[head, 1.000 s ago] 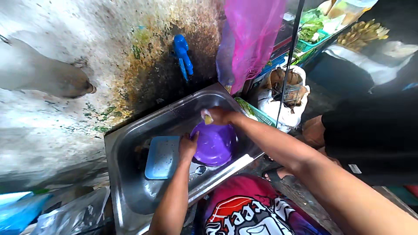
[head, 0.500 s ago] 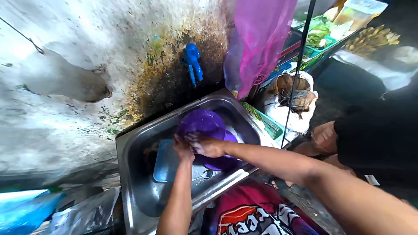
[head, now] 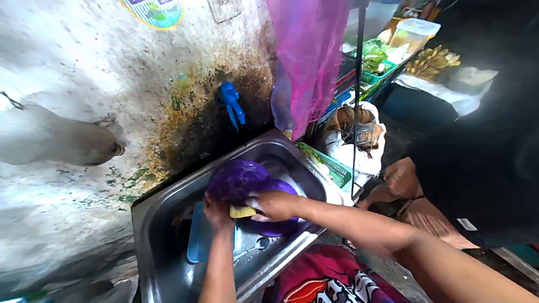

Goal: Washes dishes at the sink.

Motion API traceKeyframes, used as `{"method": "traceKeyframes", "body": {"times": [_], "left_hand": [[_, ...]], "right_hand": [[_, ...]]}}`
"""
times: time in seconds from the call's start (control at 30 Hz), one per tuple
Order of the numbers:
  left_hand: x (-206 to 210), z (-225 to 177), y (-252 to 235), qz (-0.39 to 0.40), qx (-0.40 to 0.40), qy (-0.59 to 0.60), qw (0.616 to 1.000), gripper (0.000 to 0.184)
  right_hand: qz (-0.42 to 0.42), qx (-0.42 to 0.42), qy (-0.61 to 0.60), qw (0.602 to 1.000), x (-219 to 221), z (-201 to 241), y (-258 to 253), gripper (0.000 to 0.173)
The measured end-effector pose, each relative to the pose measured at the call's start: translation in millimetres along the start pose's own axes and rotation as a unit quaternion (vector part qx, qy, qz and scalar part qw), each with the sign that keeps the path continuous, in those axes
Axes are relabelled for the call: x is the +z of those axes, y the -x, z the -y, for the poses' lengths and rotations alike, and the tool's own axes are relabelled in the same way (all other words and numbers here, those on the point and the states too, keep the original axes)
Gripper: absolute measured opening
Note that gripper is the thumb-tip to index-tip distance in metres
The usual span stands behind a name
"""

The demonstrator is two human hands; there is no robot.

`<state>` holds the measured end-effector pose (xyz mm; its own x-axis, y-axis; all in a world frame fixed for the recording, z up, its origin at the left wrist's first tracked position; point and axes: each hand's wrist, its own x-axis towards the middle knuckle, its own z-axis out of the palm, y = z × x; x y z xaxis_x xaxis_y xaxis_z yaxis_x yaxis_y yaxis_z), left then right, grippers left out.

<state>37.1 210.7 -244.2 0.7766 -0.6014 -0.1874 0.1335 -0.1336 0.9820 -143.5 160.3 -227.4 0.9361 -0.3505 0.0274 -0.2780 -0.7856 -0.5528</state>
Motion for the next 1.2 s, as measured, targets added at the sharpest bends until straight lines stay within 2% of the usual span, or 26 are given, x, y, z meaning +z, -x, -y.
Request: {"method": "traceKeyframes", "body": {"times": [0.03,0.07,0.13,0.17,0.23,0.3,0.33,0.4,0.5,0.6,0.63,0.67,0.73,0.77,0.83,0.87,0.93,0.97,1.03,1.1,1.13,1.2], "left_hand": [[0,1,1,-0.002,0.002,-0.006,1.0,0.051],[3,3,2,0.006,0.008,-0.005,1.0,0.05],[11,7,4,0.037,0.015,0.011,0.999,0.049],[14,8,5,0.046,0.017,0.009,0.999,0.048],[15,10,8,0.071,0.013,-0.002,0.997,0.047],[16,7,17,0.099,-0.001,-0.007,0.995,0.049],[19,5,22,0.108,-0.006,0.0,0.994,0.048],[30,7,32,0.117,-0.007,0.025,0.993,0.046],[36,12,41,0.115,-0.022,0.037,0.992,0.046],[14,-3,25,0.094,-0.022,0.035,0.995,0.046],[0,-1,33,0.093,-0.032,0.032,0.995,0.046],[-9,1,42,0.098,-0.026,0.031,0.994,0.045],[9,-23,17,0.123,0.064,0.052,0.989,0.044],[16,-25,17,0.122,0.067,0.051,0.989,0.044],[16,-8,43,0.12,0.002,0.032,0.992,0.045],[24,-9,42,0.116,-0.004,0.032,0.993,0.045],[32,-10,39,0.114,0.004,0.038,0.993,0.043],[28,-6,38,0.103,0.003,0.042,0.994,0.043],[17,-3,28,0.075,0.002,0.051,0.996,0.046],[3,-10,20,0.061,0.015,0.045,0.997,0.047],[1,-15,16,0.056,0.032,0.033,0.997,0.047],[7,-24,27,0.081,0.039,0.015,0.996,0.046]], "right_hand": [[0.002,0.002,-0.012,1.0,-1,-3,3,0.05],[-0.012,0.018,-0.073,0.997,-4,-7,4,0.05],[-0.045,0.104,-0.236,0.965,-16,-11,3,0.048],[-0.051,0.157,-0.277,0.947,-25,-16,0,0.048],[-0.061,0.24,-0.203,0.947,-38,-31,-4,0.056],[-0.139,0.288,-0.097,0.943,-35,-39,-7,0.061],[-0.183,0.276,-0.077,0.94,-30,-37,-11,0.055],[-0.195,0.223,-0.071,0.953,-13,-22,-20,0.043],[-0.153,0.142,-0.071,0.975,25,9,-22,0.044],[-0.07,0.063,-0.013,0.995,15,8,-4,0.039],[-0.063,0.08,0.013,0.995,16,6,15,0.041],[-0.094,0.113,0.037,0.988,15,-4,29,0.043],[-0.253,0.163,0.089,0.949,-34,-47,-9,0.048],[-0.297,0.196,0.085,0.931,-47,-53,-24,0.051],[-0.271,0.267,0.016,0.925,-36,-35,-31,0.053],[-0.266,0.272,-0.021,0.925,-33,-24,-44,0.05],[-0.273,0.223,-0.1,0.93,-13,2,-58,0.044],[-0.251,0.176,-0.131,0.943,3,16,-53,0.041],[-0.146,0.074,-0.128,0.978,16,28,-28,0.045],[-0.1,0.007,-0.047,0.994,14,14,1,0.037],[-0.111,0.019,-0.012,0.994,9,-3,11,0.037],[-0.162,0.125,0.022,0.979,-12,-40,17,0.046]]}}
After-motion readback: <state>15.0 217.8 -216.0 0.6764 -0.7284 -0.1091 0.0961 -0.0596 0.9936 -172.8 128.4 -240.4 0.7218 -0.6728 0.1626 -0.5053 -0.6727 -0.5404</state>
